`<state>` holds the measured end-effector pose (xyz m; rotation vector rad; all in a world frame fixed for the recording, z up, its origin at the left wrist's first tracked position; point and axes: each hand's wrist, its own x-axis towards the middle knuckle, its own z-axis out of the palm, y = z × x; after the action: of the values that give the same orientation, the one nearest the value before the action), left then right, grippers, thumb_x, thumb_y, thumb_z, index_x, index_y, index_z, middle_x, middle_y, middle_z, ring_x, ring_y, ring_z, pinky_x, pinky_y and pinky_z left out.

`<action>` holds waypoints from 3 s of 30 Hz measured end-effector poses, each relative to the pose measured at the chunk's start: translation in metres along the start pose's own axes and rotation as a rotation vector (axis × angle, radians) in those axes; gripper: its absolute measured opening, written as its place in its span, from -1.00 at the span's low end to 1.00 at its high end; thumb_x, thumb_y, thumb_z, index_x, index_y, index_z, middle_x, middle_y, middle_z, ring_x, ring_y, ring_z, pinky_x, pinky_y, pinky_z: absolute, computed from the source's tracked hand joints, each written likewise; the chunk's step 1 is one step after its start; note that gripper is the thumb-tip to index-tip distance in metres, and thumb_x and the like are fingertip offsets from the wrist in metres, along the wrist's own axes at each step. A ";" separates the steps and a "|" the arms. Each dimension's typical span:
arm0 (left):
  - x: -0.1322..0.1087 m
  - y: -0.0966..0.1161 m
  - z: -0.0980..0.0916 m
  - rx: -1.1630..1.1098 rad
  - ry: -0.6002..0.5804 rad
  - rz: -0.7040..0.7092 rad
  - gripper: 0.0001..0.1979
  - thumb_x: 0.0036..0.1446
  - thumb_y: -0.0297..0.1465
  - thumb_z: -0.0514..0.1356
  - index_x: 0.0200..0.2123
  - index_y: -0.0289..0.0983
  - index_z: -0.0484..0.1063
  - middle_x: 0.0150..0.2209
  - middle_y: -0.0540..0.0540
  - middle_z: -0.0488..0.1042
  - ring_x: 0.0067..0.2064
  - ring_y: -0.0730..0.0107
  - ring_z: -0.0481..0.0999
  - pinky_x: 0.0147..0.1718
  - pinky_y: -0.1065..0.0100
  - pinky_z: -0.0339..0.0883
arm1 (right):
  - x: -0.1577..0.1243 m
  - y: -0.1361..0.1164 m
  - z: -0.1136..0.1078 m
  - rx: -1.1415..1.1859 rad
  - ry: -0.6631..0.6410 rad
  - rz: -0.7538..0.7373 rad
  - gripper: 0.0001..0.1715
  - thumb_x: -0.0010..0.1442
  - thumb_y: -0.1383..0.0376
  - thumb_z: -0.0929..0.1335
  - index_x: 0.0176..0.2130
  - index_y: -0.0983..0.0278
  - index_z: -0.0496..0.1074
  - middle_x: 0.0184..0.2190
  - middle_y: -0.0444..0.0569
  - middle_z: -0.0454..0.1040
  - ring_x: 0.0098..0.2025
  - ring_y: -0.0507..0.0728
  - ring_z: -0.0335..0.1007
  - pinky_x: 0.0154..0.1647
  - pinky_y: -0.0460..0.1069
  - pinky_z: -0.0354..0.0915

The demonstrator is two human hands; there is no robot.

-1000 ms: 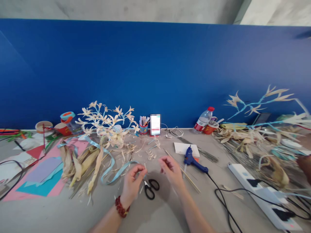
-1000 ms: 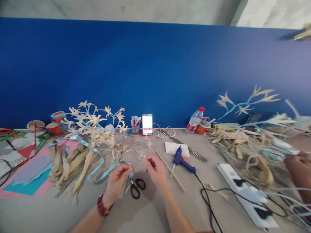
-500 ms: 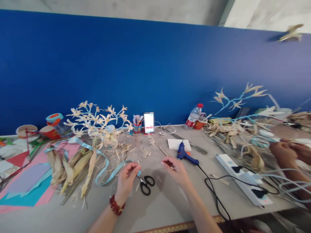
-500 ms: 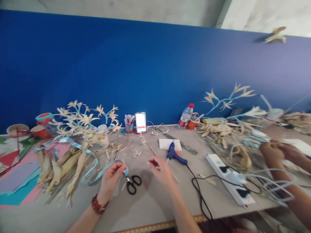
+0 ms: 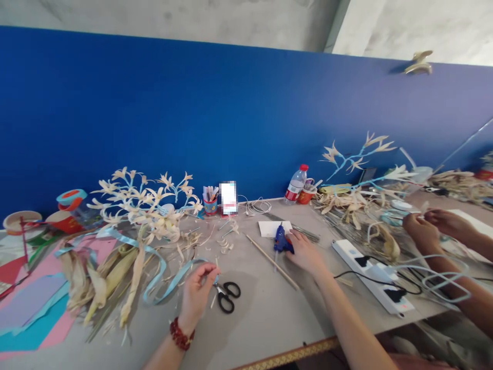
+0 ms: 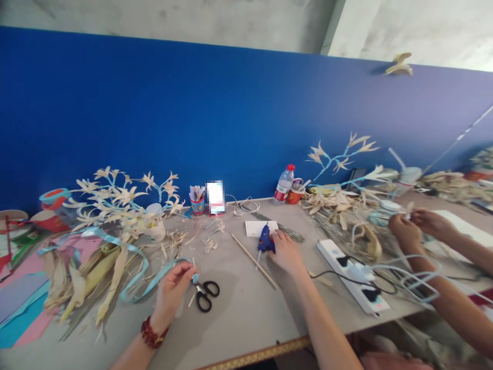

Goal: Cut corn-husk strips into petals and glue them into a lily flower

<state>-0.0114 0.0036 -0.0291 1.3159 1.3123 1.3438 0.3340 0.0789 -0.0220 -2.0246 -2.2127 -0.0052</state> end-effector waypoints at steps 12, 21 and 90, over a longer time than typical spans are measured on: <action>-0.001 0.004 0.000 -0.045 -0.035 -0.010 -0.75 0.11 -0.20 0.22 -0.36 -0.29 0.50 -0.39 -0.07 0.51 -0.31 0.35 0.46 -0.25 0.36 0.34 | 0.012 0.002 0.000 0.104 -0.058 -0.014 -0.70 0.12 0.37 0.29 -0.10 0.39 0.35 -0.17 0.22 0.48 -0.30 0.22 0.46 -0.29 0.01 0.24; -0.001 0.005 0.000 -0.046 -0.045 0.002 -0.76 0.13 -0.22 0.21 -0.36 -0.29 0.49 -0.40 -0.08 0.52 -0.31 0.34 0.48 -0.24 0.34 0.34 | 0.014 0.022 -0.023 0.397 0.169 0.130 -0.57 0.24 0.24 0.12 0.03 0.39 0.23 -0.23 0.22 0.47 -0.26 0.25 0.45 -0.29 0.07 0.29; 0.001 0.002 -0.003 -0.121 -0.100 -0.039 -0.81 0.10 -0.26 0.25 -0.39 -0.28 0.50 -0.41 -0.06 0.50 -0.32 0.35 0.45 -0.27 0.38 0.31 | -0.079 -0.143 -0.018 1.126 -0.140 -0.263 -0.90 0.10 0.27 0.30 -0.43 0.24 0.28 -0.59 -0.12 0.37 -0.60 0.03 0.22 -0.55 -0.07 0.20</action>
<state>-0.0138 0.0038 -0.0267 1.2528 1.1652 1.2931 0.2003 -0.0149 0.0010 -1.1124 -1.8063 1.0925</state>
